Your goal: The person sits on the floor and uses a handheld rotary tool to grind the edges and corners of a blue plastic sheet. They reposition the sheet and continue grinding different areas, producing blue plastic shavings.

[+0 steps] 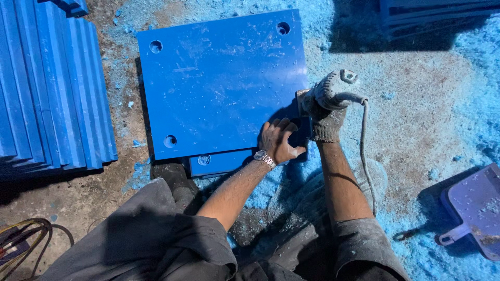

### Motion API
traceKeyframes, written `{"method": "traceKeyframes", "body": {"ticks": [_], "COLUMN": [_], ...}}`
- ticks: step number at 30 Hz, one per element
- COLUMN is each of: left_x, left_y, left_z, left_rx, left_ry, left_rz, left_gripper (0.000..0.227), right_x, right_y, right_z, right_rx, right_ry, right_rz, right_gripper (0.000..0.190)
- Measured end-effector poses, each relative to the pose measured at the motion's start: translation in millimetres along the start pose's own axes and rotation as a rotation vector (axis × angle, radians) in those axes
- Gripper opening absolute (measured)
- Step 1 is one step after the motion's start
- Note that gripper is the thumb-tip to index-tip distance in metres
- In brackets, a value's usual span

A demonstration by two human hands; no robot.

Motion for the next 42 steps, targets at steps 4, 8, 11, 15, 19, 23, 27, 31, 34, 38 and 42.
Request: {"method": "traceKeyframes", "body": {"ticks": [4,8,11,15,19,23,27,31,34,38,42], "left_x": [2,6,10,11,10,10,12,15,15,16,15], "left_y": [3,13,18,21,20,22,27,31,31,34,33], "left_z": [-2,-3,-2,-4,-5,-5,-6,-7,-6,-7,-5], "left_rx": [-0.011,-0.001,0.008,0.033,0.061,0.086,0.102,0.116,0.119,0.173,0.175], "left_ry": [0.000,0.006,-0.009,-0.017,-0.021,-0.026,-0.037,-0.042,-0.038,-0.050,-0.042], "left_rz": [0.013,0.029,0.041,0.033,0.021,0.009,0.014,0.017,0.040,0.058,0.065], "left_gripper": [0.081,0.072,0.069,0.068,0.067,0.065,0.064,0.058,0.053,0.051,0.049], "right_x": [4,-13,-15,-7,4,5,-12,-2,-4,-19,-16], "right_y": [-2,3,1,-3,-11,-14,-6,-12,-10,-8,-16], "right_z": [-3,-5,-8,-12,-17,-20,-20,-25,-25,-26,-30], "right_rx": [-0.019,0.043,0.039,0.033,-0.042,-0.083,0.030,-0.012,0.016,0.073,-0.103], "right_ry": [-0.104,0.004,0.010,-0.049,-0.145,-0.149,0.024,-0.073,-0.044,0.052,-0.054], "right_rz": [-0.059,-0.070,-0.132,-0.091,-0.374,-0.669,-0.232,-0.426,-0.272,0.092,-0.723], "right_gripper": [0.036,0.040,0.041,0.036,0.029,0.027,0.030,0.031,0.033,0.030,0.017]}}
Point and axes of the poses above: each hand's wrist, its own z-axis away from the middle knuckle, its own y-axis out of the back of the hand, x = y × z, the point moved 10 cm from there along -z, towards the middle knuckle, and after that the axes turned 12 degrees about -y, right-handed, at the moved point
